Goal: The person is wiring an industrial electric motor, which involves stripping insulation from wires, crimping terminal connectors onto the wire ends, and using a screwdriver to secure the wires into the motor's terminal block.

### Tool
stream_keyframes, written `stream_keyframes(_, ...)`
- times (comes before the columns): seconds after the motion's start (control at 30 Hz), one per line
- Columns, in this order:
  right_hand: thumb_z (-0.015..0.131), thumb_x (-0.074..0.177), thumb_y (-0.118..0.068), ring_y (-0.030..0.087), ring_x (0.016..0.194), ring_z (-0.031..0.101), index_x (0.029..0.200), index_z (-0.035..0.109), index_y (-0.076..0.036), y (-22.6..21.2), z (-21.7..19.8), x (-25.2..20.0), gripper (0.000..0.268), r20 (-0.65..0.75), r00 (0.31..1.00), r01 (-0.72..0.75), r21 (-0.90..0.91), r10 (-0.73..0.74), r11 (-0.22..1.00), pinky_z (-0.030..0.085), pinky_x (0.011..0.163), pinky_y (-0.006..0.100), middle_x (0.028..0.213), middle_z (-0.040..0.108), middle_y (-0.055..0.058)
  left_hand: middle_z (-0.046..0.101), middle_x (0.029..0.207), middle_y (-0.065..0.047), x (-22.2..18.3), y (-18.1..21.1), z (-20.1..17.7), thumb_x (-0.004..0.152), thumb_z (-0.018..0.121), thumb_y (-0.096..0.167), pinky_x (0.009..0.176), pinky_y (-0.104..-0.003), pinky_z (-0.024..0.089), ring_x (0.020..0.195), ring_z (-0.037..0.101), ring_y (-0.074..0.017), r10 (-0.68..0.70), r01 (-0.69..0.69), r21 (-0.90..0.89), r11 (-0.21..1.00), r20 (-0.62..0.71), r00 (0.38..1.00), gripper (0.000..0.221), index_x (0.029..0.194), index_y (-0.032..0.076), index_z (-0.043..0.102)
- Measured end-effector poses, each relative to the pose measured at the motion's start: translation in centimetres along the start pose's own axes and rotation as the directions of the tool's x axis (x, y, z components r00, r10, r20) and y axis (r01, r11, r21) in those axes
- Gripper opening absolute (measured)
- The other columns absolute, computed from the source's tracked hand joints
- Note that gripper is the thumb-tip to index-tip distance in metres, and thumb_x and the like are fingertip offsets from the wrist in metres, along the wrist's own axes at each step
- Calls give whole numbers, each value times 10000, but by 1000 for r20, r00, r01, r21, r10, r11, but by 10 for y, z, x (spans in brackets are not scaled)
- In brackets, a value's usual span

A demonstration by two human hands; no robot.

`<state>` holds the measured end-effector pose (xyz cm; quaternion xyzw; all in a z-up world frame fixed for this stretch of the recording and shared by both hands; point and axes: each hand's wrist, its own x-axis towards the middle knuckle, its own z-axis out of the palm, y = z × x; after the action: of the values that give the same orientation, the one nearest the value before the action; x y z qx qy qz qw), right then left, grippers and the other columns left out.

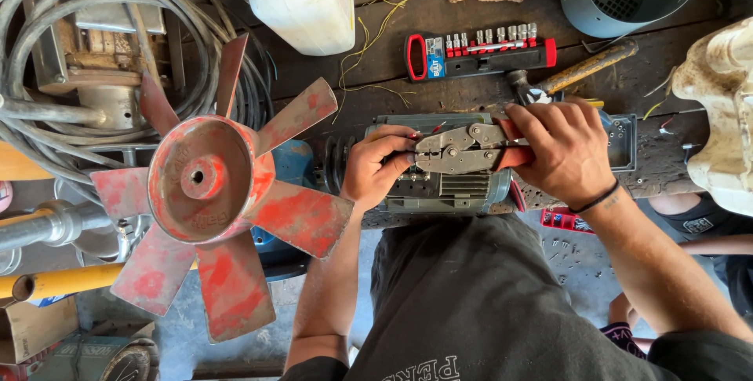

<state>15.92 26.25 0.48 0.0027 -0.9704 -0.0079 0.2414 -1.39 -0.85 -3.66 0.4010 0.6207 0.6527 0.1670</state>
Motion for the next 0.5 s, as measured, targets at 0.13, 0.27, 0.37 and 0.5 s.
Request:
stream_keyframes(0.13, 561, 1006, -501, 232, 897, 678, 1249, 740, -149, 2, -1, 7, 463, -70, 996, 57, 6, -56, 998, 546, 923, 409, 970, 664, 33, 747, 1113, -139, 0, 2, -2, 937, 769, 74, 936, -430, 565, 1069, 723, -329, -17, 17, -11, 1000, -6, 1000, 85, 1007, 27, 780)
stream_keyframes(0.27, 467, 1034, -528, 223, 819, 682, 1204, 744, -143, 4, 8, 13, 504, -116, 989, 92, 19, -89, 996, 566, 858, 387, 918, 670, 24, 744, 1113, -146, 1, 2, -3, 943, 765, 65, 928, -445, 566, 1064, 722, -324, -40, 39, -26, 999, -17, 999, 91, 1021, 22, 781)
stream_keyframes(0.37, 490, 1031, -471, 225, 760, 689, 1149, 741, -140, 7, 17, 13, 432, -138, 985, 112, 45, -105, 993, 586, 787, 376, 886, 675, 23, 743, 1118, -152, 0, 2, -5, 958, 751, 68, 926, -454, 566, 1072, 717, -334, -52, 50, -51, 997, -25, 998, 103, 1041, 14, 778)
stream_keyframes(0.5, 544, 1016, -377, 218, 680, 684, 1091, 741, -116, 16, 28, 10, 336, -143, 981, 147, 95, -133, 984, 583, 700, 352, 807, 656, 27, 735, 1145, -151, -1, 4, -6, 960, 754, 112, 946, -473, 559, 1096, 707, -337, -61, 59, -78, 995, -13, 998, 135, 1053, 17, 777)
